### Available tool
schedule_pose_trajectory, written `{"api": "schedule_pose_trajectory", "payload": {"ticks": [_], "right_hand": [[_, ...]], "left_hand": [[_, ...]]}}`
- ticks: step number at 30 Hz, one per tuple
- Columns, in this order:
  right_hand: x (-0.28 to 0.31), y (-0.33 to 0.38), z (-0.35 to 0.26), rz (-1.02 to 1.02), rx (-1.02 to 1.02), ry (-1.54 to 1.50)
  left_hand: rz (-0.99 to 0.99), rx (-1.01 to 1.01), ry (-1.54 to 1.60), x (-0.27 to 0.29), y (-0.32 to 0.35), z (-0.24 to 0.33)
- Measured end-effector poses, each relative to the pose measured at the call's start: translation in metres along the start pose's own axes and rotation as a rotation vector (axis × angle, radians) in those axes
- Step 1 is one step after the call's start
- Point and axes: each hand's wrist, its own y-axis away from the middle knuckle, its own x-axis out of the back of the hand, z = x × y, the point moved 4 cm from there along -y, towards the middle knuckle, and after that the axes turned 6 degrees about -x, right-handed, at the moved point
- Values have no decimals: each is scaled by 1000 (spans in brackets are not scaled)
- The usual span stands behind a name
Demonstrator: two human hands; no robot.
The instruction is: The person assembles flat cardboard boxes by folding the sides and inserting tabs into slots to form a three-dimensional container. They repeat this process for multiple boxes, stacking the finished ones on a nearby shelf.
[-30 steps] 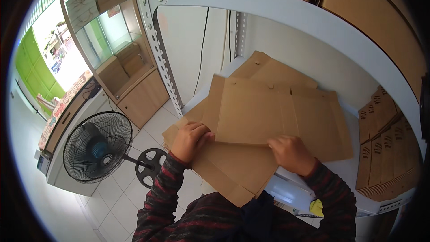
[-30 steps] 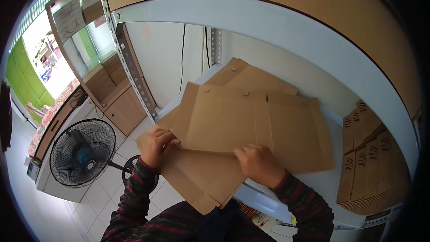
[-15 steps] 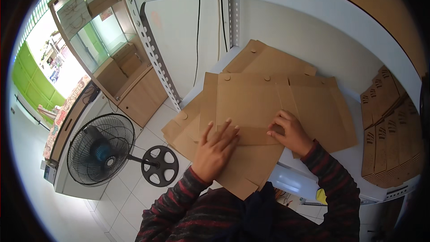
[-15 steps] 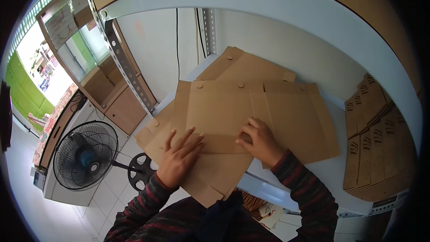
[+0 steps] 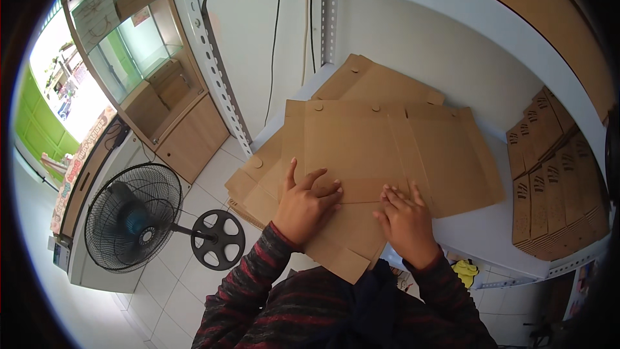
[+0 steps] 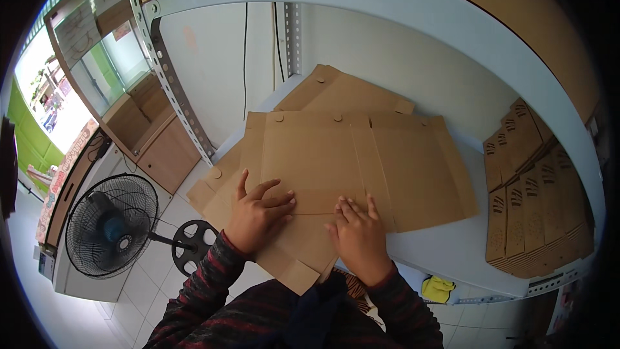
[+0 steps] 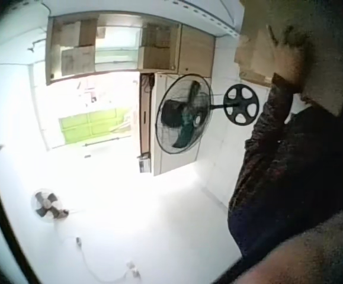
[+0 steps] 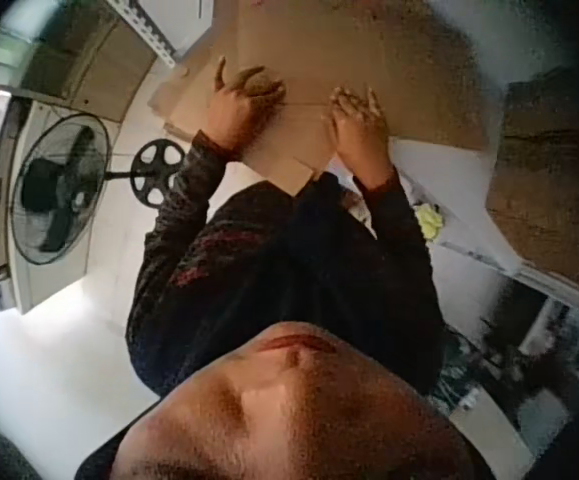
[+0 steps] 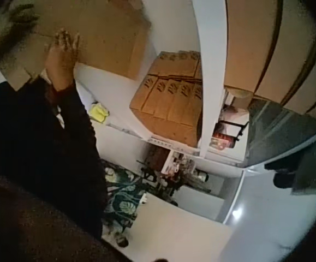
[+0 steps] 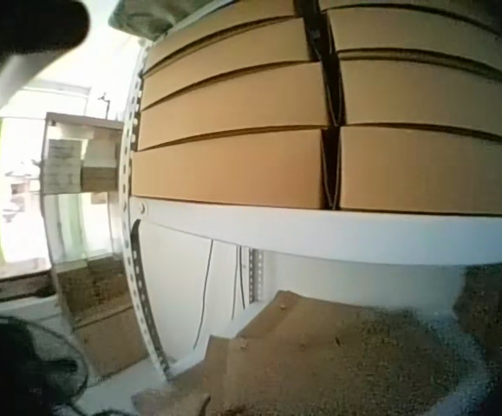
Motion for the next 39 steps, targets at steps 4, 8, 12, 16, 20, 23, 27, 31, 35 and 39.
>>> {"api": "schedule_pose_trajectory", "payload": {"ticks": [4,8,12,16,20,23,27,31,35,39], "right_hand": [[17,2,13,-41,-11,-227],[57,25,42,96,-163,-399],[45,43,76,96,-286,-523],[39,36,87,199,-217,-409],[44,16,80,277,-289,-408],[44,-2,82,224,-275,-351],[26,-8,88,149,-229,-274],[0,-1,102,128,-328,-234],[-4,0,109,114,-382,-180],[12,1,93,155,-313,-88]], "left_hand": [[2,-1,37,-3,2,-1],[154,53,87,19,4,10],[218,147,69,32,5,13],[178,80,77,26,15,5],[172,62,149,28,22,0],[155,69,159,34,25,6],[186,94,148,30,31,9],[204,110,154,27,34,11],[213,103,146,27,34,11],[206,103,142,28,34,12]]}}
